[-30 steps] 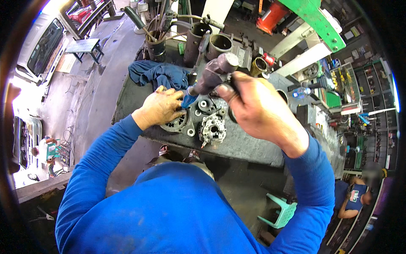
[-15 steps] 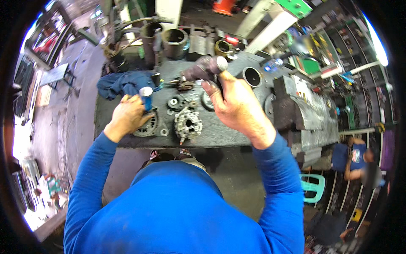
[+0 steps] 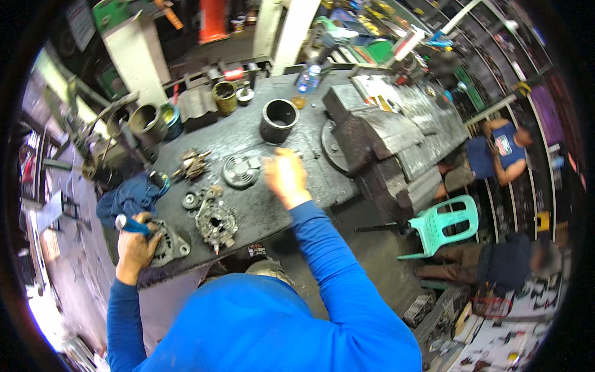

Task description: The person disassembles an alternator on a workbench, using a hammer to tap components and a screwdriver to remove parts. They separate the housing and internal components, then reassemble the unit by aligning and securing the pieces.

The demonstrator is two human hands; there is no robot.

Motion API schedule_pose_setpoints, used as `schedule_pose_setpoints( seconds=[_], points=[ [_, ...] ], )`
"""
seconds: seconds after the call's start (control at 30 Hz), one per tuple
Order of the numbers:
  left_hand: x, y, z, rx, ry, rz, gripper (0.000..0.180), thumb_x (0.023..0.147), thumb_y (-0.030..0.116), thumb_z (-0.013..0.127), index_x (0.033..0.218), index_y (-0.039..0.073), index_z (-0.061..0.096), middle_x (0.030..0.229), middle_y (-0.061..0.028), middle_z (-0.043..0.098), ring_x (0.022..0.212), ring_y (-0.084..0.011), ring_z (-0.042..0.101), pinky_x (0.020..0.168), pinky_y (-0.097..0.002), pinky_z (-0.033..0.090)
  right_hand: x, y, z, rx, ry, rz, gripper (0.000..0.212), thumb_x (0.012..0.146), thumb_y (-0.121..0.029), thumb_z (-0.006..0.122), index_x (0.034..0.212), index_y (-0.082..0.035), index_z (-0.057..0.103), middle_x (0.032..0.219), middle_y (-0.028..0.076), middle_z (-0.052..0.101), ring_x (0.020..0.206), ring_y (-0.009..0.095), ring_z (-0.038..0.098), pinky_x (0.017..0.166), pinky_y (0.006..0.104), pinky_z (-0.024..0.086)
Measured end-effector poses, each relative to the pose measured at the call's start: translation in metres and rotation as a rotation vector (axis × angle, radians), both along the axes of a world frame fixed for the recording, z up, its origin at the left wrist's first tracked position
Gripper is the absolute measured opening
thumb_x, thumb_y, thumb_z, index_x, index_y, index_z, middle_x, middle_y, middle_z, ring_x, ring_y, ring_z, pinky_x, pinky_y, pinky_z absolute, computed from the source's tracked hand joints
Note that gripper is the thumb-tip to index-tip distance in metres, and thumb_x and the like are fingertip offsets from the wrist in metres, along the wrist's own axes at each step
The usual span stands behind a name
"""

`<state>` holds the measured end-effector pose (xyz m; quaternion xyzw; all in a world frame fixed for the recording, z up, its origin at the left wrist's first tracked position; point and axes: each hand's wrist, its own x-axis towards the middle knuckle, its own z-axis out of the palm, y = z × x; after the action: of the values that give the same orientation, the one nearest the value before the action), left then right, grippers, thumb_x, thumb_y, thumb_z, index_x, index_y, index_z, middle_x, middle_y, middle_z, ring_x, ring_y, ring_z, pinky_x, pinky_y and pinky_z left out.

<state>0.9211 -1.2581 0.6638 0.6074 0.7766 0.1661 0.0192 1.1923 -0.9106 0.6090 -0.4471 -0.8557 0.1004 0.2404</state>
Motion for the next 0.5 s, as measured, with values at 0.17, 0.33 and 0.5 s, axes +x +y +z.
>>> schedule_pose_setpoints(
  seconds=[0.17, 0.33, 0.5],
  points=[
    [-0.020, -0.022, -0.043, 0.034, 0.149, -0.013, 0.042, 0.086, 0.025, 0.080, 0.124, 0.009, 0.072, 0.125, -0.0149, 0.068, 0.118, -0.0382, 0.063, 0.114, -0.0542, 0.041, -0.124, -0.156, 0.102, -0.342, 0.764, 0.826, 0.032, 0.091, -0.027, 0.072, 0.107, 0.001, 0.070, 0.103, 0.020, 0.071, 0.097, 0.040, 0.068, 0.090, 0.0477, 0.056],
    [-0.044, -0.019, -0.085, -0.034, 0.341, -0.079, 0.071, 0.096, 0.031, 0.073, 0.154, 0.002, 0.044, 0.154, -0.0179, 0.050, 0.140, -0.0326, 0.051, 0.118, -0.0491, 0.040, -0.172, -0.231, 0.137, -0.658, 0.759, 0.818, 0.041, 0.109, -0.038, 0.058, 0.100, 0.002, 0.060, 0.094, 0.019, 0.064, 0.089, 0.035, 0.066, 0.080, 0.0423, 0.052],
    [-0.025, -0.018, -0.065, -0.045, 0.146, -0.115, 0.068, 0.093, 0.036, 0.074, 0.150, 0.008, 0.048, 0.147, -0.0141, 0.055, 0.134, -0.0294, 0.056, 0.110, -0.0497, 0.043, -0.185, -0.245, 0.111, -0.706, 1.029, 0.614, 0.029, 0.104, -0.027, 0.061, 0.100, 0.001, 0.056, 0.078, 0.022, 0.058, 0.075, 0.042, 0.059, 0.071, 0.0464, 0.048]
  ],
)
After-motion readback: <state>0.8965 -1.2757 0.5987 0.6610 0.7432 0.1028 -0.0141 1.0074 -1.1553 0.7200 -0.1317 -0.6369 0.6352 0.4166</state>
